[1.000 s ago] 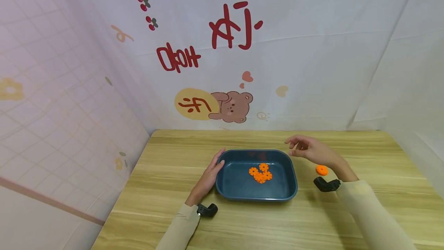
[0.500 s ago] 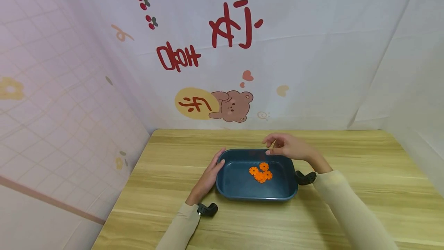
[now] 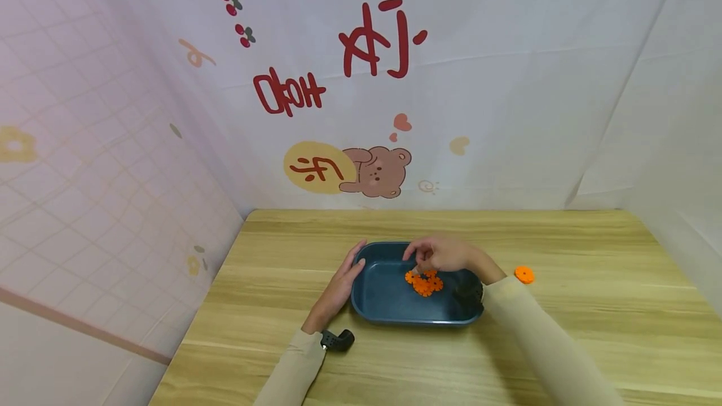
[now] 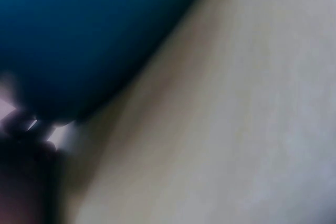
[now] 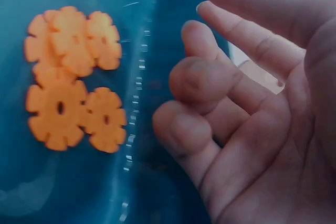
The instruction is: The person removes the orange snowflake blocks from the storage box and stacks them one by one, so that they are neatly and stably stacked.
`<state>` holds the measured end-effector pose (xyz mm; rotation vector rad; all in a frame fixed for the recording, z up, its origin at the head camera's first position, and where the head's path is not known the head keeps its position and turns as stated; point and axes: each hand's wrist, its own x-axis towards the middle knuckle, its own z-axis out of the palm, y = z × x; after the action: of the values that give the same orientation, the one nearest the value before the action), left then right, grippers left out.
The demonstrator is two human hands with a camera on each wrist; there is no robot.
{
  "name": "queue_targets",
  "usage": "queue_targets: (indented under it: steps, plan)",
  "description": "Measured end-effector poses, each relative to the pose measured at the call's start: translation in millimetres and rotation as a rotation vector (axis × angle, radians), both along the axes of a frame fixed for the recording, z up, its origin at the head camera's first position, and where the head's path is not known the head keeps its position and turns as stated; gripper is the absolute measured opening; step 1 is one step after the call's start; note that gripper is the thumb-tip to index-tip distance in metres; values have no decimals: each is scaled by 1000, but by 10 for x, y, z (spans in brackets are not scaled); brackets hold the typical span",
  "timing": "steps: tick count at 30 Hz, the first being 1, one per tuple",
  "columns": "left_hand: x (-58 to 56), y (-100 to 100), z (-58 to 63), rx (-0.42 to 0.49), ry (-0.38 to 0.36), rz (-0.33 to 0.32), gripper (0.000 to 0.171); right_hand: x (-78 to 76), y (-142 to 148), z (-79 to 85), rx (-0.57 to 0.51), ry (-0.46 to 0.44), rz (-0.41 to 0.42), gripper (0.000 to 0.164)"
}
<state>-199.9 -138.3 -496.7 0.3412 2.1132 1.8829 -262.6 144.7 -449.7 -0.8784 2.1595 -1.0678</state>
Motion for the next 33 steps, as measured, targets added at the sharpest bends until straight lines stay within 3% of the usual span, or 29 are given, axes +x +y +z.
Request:
queue_targets:
  steps: [5, 10, 17, 20, 27, 33]
  plan:
    - [7, 4, 2, 9, 2, 2, 51, -7, -68, -110, 41, 3, -1, 31]
    - [-3, 8, -15, 7, 12, 1, 51, -19, -105, -187, 52, -52, 24, 31]
    - [-104, -1, -267, -17, 36, 26, 51, -8, -123, -246, 121, -51, -19, 32]
    - [-111, -1, -313, -19, 47, 41, 51, -8, -119, -270, 150, -25, -31, 30]
    - [-103, 2, -316, -20, 63, 54, 52, -9, -117, -304, 151, 6, -66, 24]
    - [-121, -12, -312, -19, 39, 26, 51, -6, -128, -334, 179, 32, -89, 19]
